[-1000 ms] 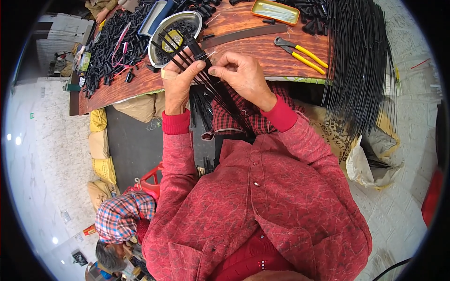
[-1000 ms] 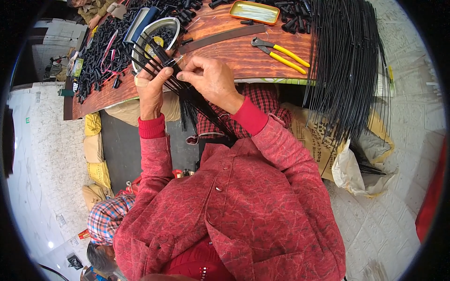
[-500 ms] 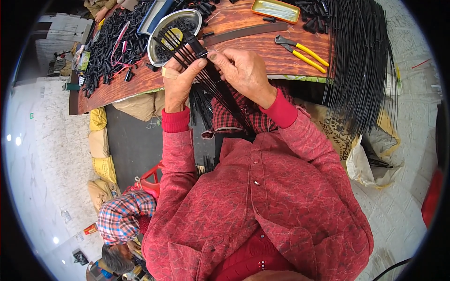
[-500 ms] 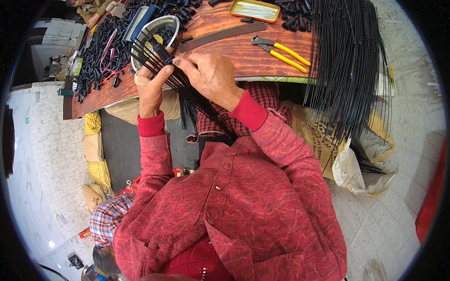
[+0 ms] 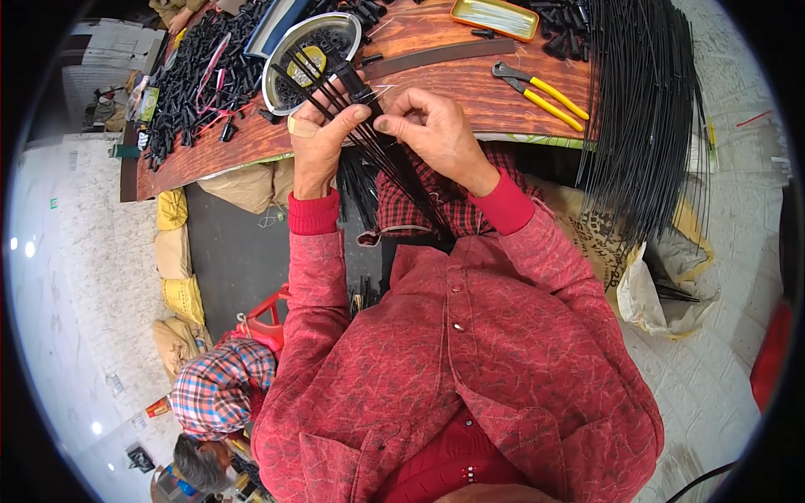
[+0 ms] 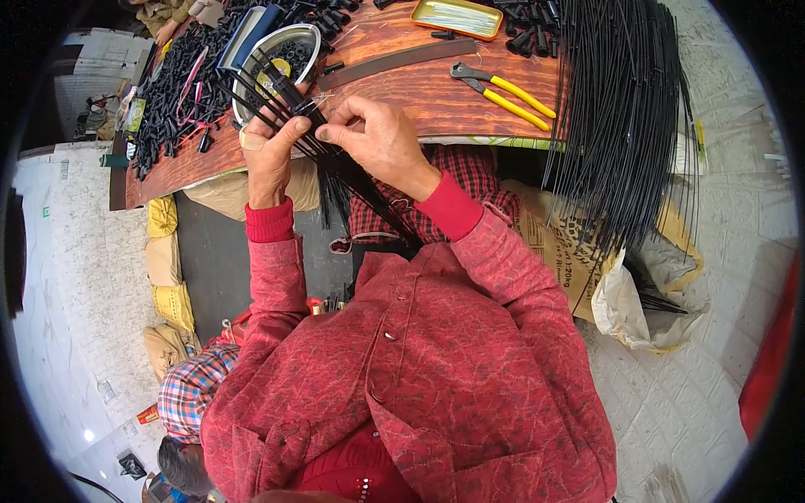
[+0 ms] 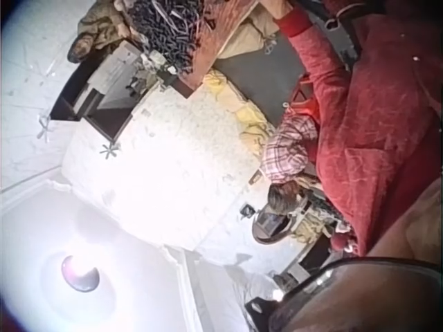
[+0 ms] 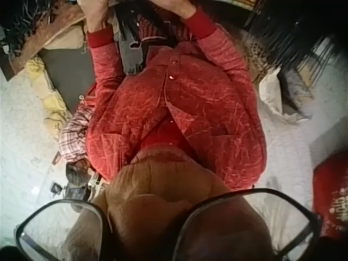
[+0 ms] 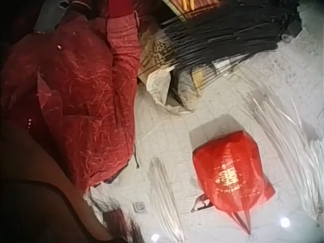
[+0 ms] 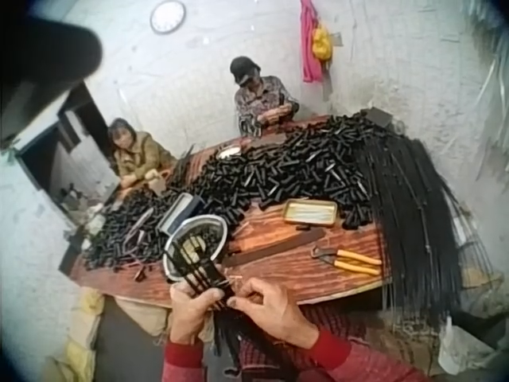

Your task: Assembling bundles of wire items by attaching caps and trimming the ends with wire cutters at a workbench.

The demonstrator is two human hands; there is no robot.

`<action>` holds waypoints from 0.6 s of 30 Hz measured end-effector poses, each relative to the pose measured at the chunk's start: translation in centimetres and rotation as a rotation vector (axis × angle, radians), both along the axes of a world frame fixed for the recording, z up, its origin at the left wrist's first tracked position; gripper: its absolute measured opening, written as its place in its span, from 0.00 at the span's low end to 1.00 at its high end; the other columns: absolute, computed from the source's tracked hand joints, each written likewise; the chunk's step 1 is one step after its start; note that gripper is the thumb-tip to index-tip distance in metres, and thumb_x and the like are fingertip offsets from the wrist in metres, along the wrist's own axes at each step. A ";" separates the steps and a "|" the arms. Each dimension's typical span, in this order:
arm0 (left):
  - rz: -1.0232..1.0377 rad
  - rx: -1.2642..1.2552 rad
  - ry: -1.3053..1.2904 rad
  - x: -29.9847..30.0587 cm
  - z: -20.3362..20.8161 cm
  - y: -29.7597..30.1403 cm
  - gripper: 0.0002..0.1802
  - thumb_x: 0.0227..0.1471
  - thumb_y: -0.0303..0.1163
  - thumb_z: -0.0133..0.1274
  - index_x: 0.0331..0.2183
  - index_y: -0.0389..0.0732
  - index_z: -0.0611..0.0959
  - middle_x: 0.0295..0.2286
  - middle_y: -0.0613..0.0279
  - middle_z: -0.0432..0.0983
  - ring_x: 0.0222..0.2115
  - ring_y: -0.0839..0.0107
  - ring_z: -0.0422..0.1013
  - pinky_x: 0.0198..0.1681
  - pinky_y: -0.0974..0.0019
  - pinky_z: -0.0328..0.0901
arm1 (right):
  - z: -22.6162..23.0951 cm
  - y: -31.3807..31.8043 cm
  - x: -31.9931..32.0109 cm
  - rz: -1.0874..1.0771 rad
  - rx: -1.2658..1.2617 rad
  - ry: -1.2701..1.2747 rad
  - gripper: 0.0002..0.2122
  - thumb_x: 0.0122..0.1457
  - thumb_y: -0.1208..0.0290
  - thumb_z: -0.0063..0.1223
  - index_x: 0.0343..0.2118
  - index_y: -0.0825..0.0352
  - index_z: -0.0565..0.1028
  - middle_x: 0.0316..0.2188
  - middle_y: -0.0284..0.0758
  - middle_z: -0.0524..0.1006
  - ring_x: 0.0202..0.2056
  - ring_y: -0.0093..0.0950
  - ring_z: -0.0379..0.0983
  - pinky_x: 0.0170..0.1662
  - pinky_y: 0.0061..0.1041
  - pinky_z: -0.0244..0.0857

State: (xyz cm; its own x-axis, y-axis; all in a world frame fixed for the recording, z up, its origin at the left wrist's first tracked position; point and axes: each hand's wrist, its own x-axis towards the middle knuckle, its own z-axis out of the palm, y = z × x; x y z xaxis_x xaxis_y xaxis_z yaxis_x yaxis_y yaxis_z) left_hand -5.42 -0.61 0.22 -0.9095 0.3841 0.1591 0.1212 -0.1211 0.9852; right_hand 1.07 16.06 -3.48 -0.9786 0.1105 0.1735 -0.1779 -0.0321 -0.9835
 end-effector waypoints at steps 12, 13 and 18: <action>-0.001 -0.015 -0.033 0.6 0.7 0.3 0.24 0.47 0.20 0.62 0.48 0.33 0.79 0.39 0.61 0.80 0.38 0.75 0.75 0.44 0.71 0.70 | -0.1 0.4 -0.2 0.039 -0.089 0.001 0.04 0.56 0.75 0.61 0.30 0.69 0.77 0.27 0.26 0.76 0.28 0.13 0.69 0.30 0.14 0.65; -0.008 -0.024 -0.017 0.6 0.7 0.3 0.24 0.47 0.20 0.62 0.49 0.33 0.78 0.39 0.61 0.79 0.38 0.74 0.75 0.44 0.71 0.70 | 0.1 0.4 -0.2 0.040 -0.087 0.000 0.04 0.56 0.75 0.61 0.30 0.69 0.77 0.27 0.26 0.76 0.28 0.13 0.69 0.30 0.14 0.65; -0.024 -0.035 -0.012 0.8 0.9 0.0 0.24 0.48 0.20 0.61 0.49 0.32 0.77 0.42 0.60 0.78 0.40 0.74 0.74 0.45 0.70 0.70 | 0.6 0.4 -0.3 0.010 0.020 -0.027 0.06 0.55 0.73 0.63 0.27 0.69 0.77 0.23 0.26 0.75 0.25 0.12 0.68 0.28 0.15 0.63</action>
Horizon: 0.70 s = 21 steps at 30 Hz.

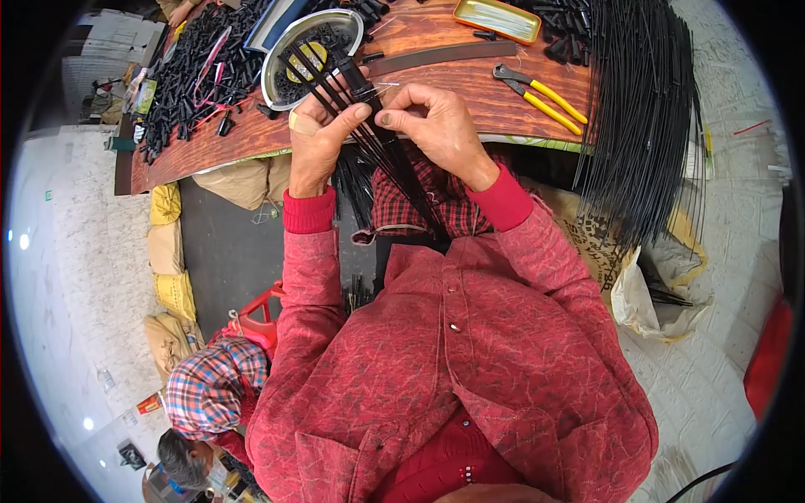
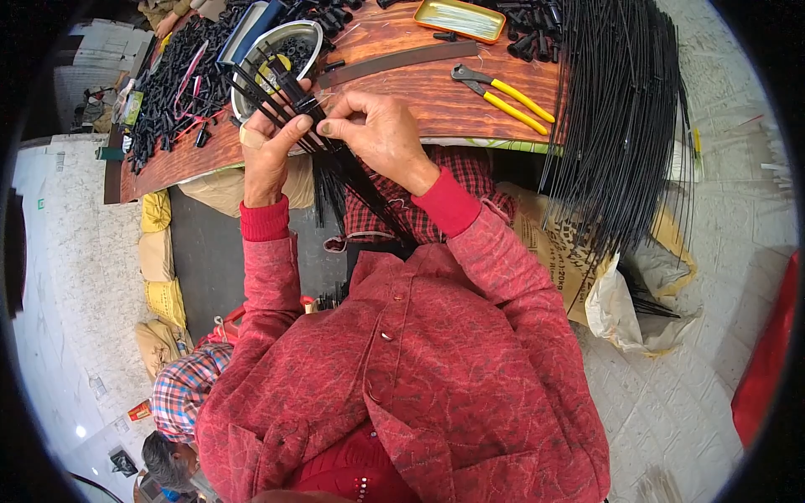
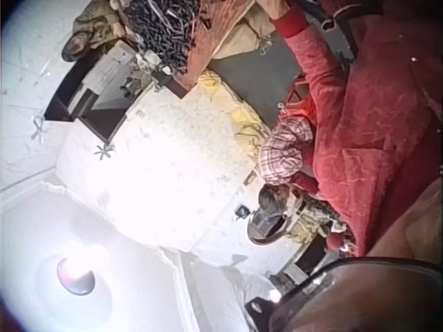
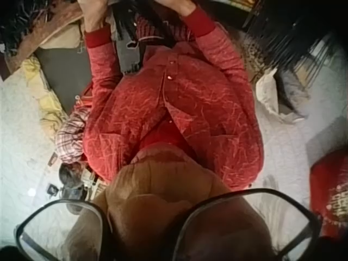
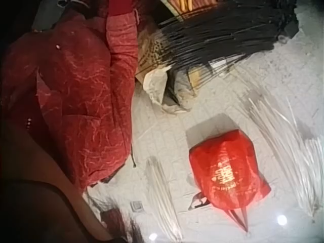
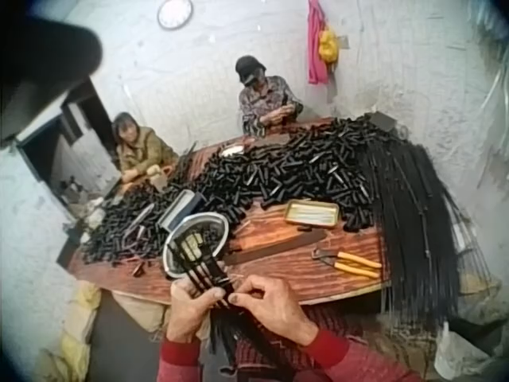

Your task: Assembling bundles of wire items by attaching caps and trimming the ends with wire cutters at a workbench.

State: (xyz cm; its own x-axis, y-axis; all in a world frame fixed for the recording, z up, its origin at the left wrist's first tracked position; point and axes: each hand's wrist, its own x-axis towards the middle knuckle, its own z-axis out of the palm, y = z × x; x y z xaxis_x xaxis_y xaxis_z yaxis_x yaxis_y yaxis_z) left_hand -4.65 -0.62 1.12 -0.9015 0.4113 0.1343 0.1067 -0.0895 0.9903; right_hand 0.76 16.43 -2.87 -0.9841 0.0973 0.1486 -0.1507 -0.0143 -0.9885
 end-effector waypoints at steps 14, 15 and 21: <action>-0.113 0.068 -0.117 -0.4 -0.5 -0.4 0.25 0.50 0.20 0.59 0.51 0.30 0.75 0.43 0.55 0.78 0.41 0.70 0.75 0.46 0.69 0.70 | -0.2 -1.1 -0.5 -0.171 0.183 -0.035 0.10 0.48 0.70 0.68 0.24 0.68 0.76 0.19 0.29 0.76 0.22 0.16 0.70 0.27 0.20 0.65; -0.084 0.063 -0.114 -0.1 -0.2 -0.1 0.25 0.50 0.20 0.59 0.51 0.30 0.75 0.42 0.56 0.78 0.40 0.71 0.75 0.45 0.69 0.70 | -0.3 -1.0 -0.6 -0.160 0.151 -0.050 0.10 0.48 0.70 0.68 0.24 0.68 0.76 0.19 0.29 0.76 0.22 0.17 0.70 0.27 0.21 0.65; 0.015 -0.078 -0.114 0.7 1.1 1.0 0.24 0.49 0.21 0.60 0.50 0.31 0.76 0.39 0.59 0.80 0.38 0.73 0.75 0.44 0.71 0.70 | -0.7 -0.6 -1.2 -0.125 0.147 -0.041 0.10 0.49 0.71 0.68 0.24 0.70 0.76 0.20 0.31 0.77 0.23 0.17 0.71 0.27 0.20 0.66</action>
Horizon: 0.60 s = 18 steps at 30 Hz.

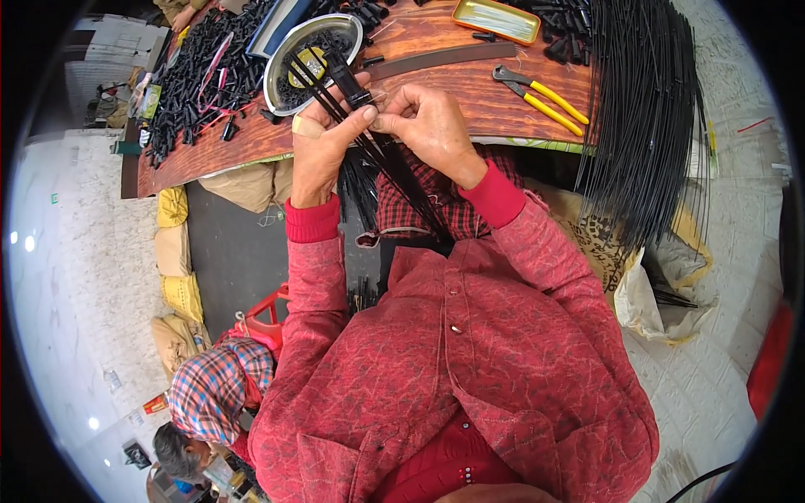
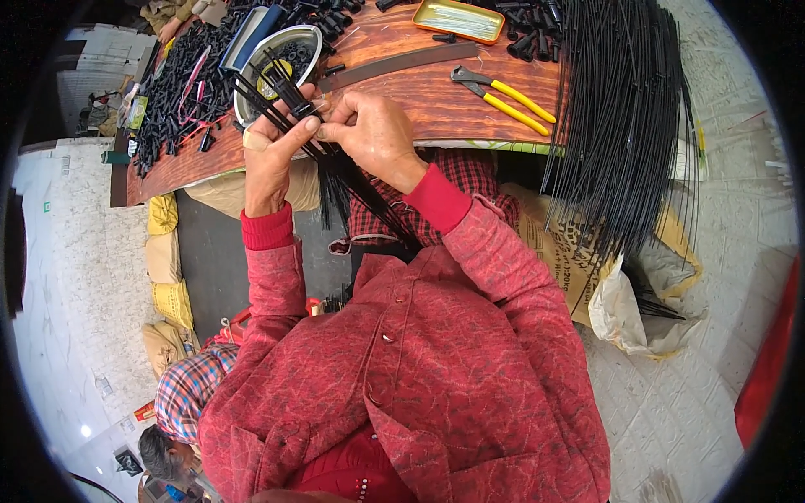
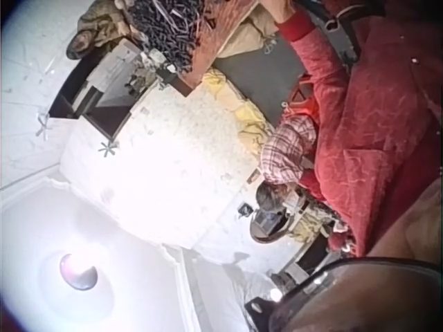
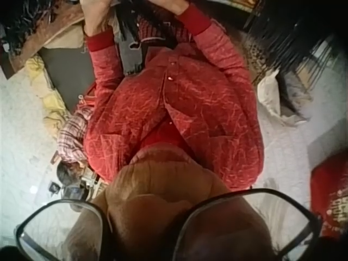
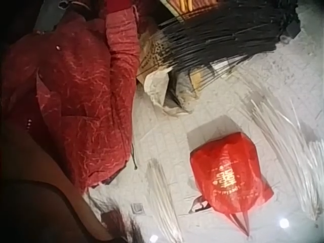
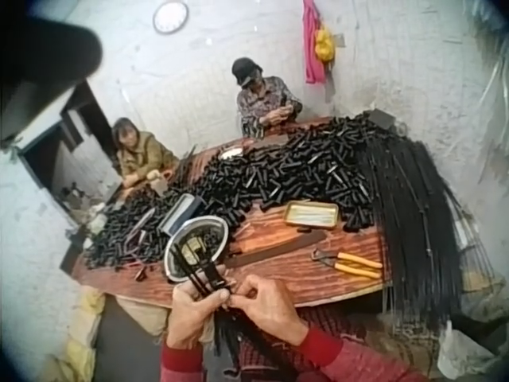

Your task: Assembling bundles of wire items by attaching caps and trimming the ends with wire cutters at a workbench.

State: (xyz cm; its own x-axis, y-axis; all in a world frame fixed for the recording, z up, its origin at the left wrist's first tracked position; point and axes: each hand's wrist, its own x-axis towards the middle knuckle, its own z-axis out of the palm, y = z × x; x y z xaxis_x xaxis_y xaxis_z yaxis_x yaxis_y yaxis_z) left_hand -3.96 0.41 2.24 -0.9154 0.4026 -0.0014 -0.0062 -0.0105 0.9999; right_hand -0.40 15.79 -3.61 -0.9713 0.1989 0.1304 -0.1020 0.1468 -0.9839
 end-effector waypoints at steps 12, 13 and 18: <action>0.100 -0.043 0.056 0.9 0.5 1.4 0.20 0.49 0.22 0.57 0.46 0.32 0.79 0.35 0.60 0.80 0.35 0.74 0.76 0.41 0.72 0.70 | 1.3 1.0 0.3 0.122 -0.153 -0.114 0.09 0.51 0.74 0.66 0.26 0.71 0.75 0.22 0.32 0.78 0.24 0.17 0.73 0.27 0.17 0.67; 0.103 -0.050 0.068 1.0 0.5 1.4 0.20 0.49 0.22 0.57 0.46 0.32 0.79 0.34 0.60 0.80 0.35 0.75 0.76 0.41 0.72 0.70 | 1.3 1.1 0.3 0.123 -0.154 -0.115 0.09 0.51 0.74 0.66 0.26 0.71 0.75 0.22 0.32 0.78 0.24 0.17 0.73 0.27 0.17 0.67; 0.065 -0.032 0.026 0.1 0.1 0.5 0.21 0.48 0.22 0.60 0.47 0.32 0.79 0.35 0.59 0.80 0.35 0.74 0.76 0.42 0.71 0.70 | 0.4 1.0 -0.2 0.181 -0.239 -0.117 0.10 0.50 0.72 0.68 0.26 0.70 0.75 0.23 0.31 0.78 0.25 0.17 0.73 0.29 0.17 0.67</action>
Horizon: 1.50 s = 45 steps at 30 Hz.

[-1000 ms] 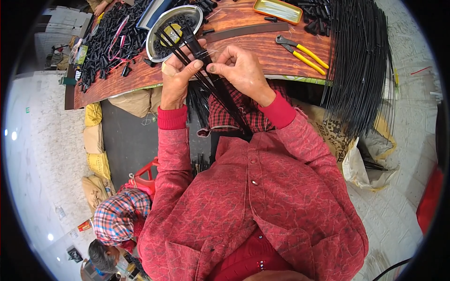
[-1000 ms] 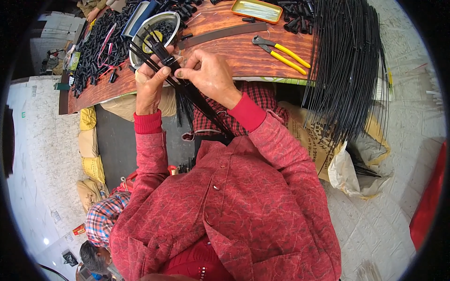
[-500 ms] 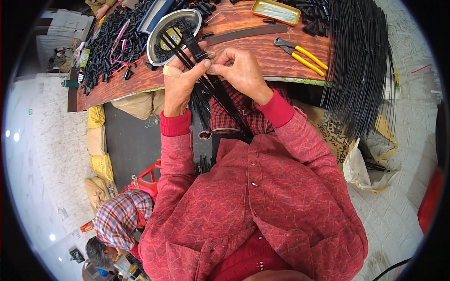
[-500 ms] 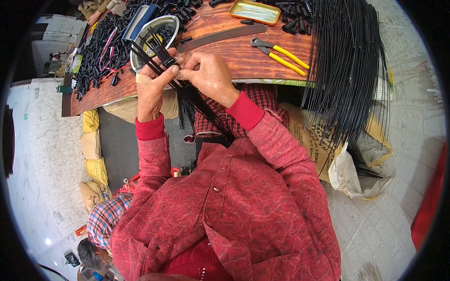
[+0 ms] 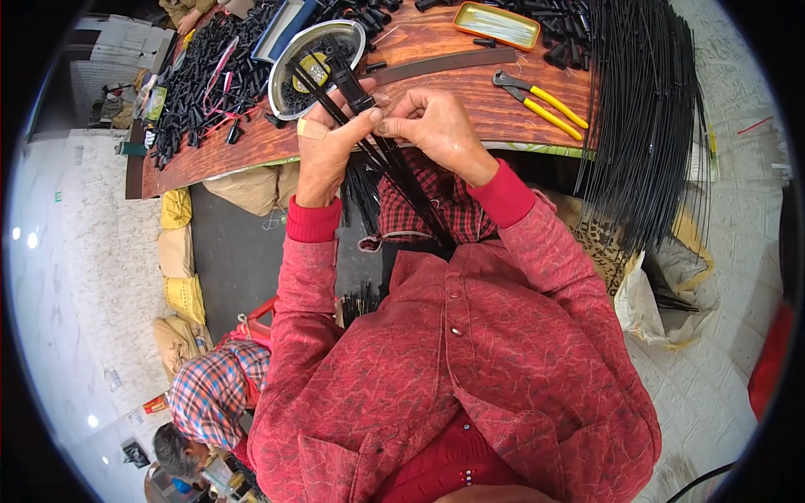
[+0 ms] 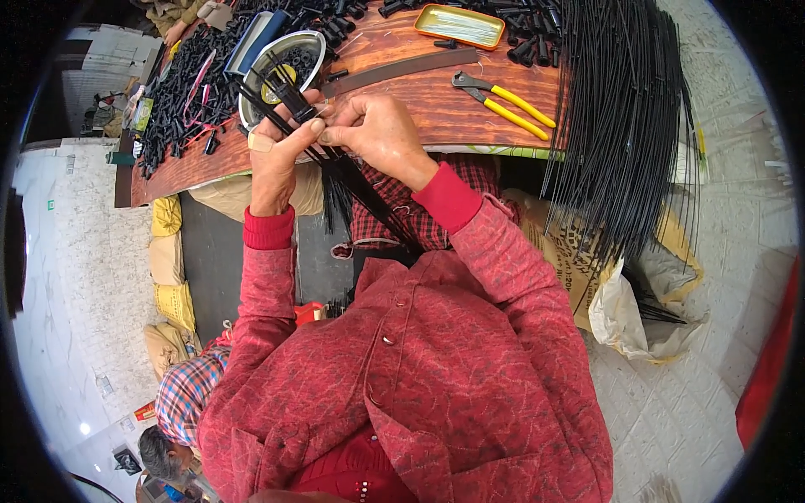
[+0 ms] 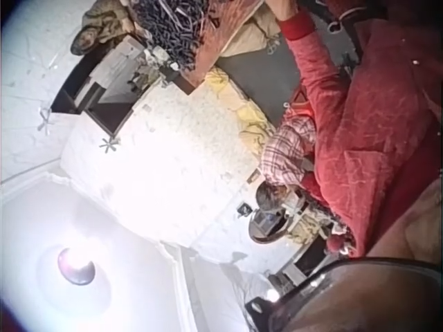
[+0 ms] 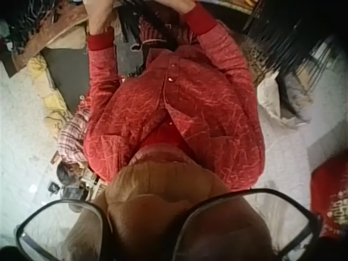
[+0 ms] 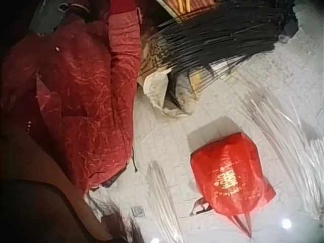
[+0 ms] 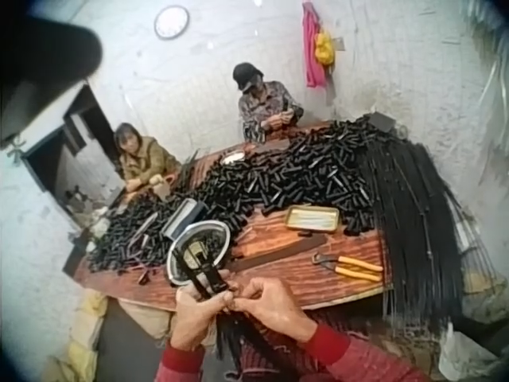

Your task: Assembling bundles of wire items by attaching caps and trimming the ends with wire cutters at a workbench.

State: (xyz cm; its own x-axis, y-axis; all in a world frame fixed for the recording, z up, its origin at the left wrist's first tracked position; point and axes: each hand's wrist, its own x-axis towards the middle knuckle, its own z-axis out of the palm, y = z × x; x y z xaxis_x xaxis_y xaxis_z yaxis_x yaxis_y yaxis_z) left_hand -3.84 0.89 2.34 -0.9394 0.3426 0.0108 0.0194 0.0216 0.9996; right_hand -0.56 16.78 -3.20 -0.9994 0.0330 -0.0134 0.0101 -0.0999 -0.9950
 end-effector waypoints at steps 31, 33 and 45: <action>-0.110 0.084 -0.011 -0.3 -0.4 -2.4 0.27 0.48 0.19 0.60 0.52 0.31 0.74 0.41 0.53 0.79 0.40 0.69 0.77 0.47 0.68 0.71 | 1.0 -2.4 2.0 -0.220 0.277 0.196 0.08 0.51 0.73 0.64 0.28 0.71 0.77 0.23 0.34 0.78 0.25 0.18 0.74 0.29 0.21 0.67; -0.104 0.073 -0.020 -0.1 -0.2 -2.4 0.28 0.48 0.19 0.60 0.52 0.31 0.74 0.41 0.53 0.79 0.40 0.69 0.76 0.47 0.68 0.70 | 1.0 -2.4 2.0 -0.231 0.284 0.206 0.08 0.51 0.73 0.64 0.28 0.71 0.77 0.22 0.34 0.79 0.24 0.18 0.74 0.29 0.21 0.67; -0.085 0.034 -0.019 1.1 0.7 -0.7 0.26 0.49 0.18 0.57 0.52 0.31 0.74 0.40 0.55 0.79 0.40 0.71 0.76 0.46 0.69 0.70 | 1.6 -1.8 2.7 -0.231 0.222 0.175 0.07 0.52 0.75 0.64 0.26 0.70 0.76 0.21 0.31 0.78 0.23 0.15 0.71 0.27 0.19 0.65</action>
State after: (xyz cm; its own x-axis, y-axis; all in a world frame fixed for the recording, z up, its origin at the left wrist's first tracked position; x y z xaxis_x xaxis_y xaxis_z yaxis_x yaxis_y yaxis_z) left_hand -2.75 0.18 3.07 -0.9073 0.4204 0.0059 0.0004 -0.0132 0.9999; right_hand 2.11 14.95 -1.64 -0.9516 0.2411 0.1903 -0.1603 0.1389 -0.9773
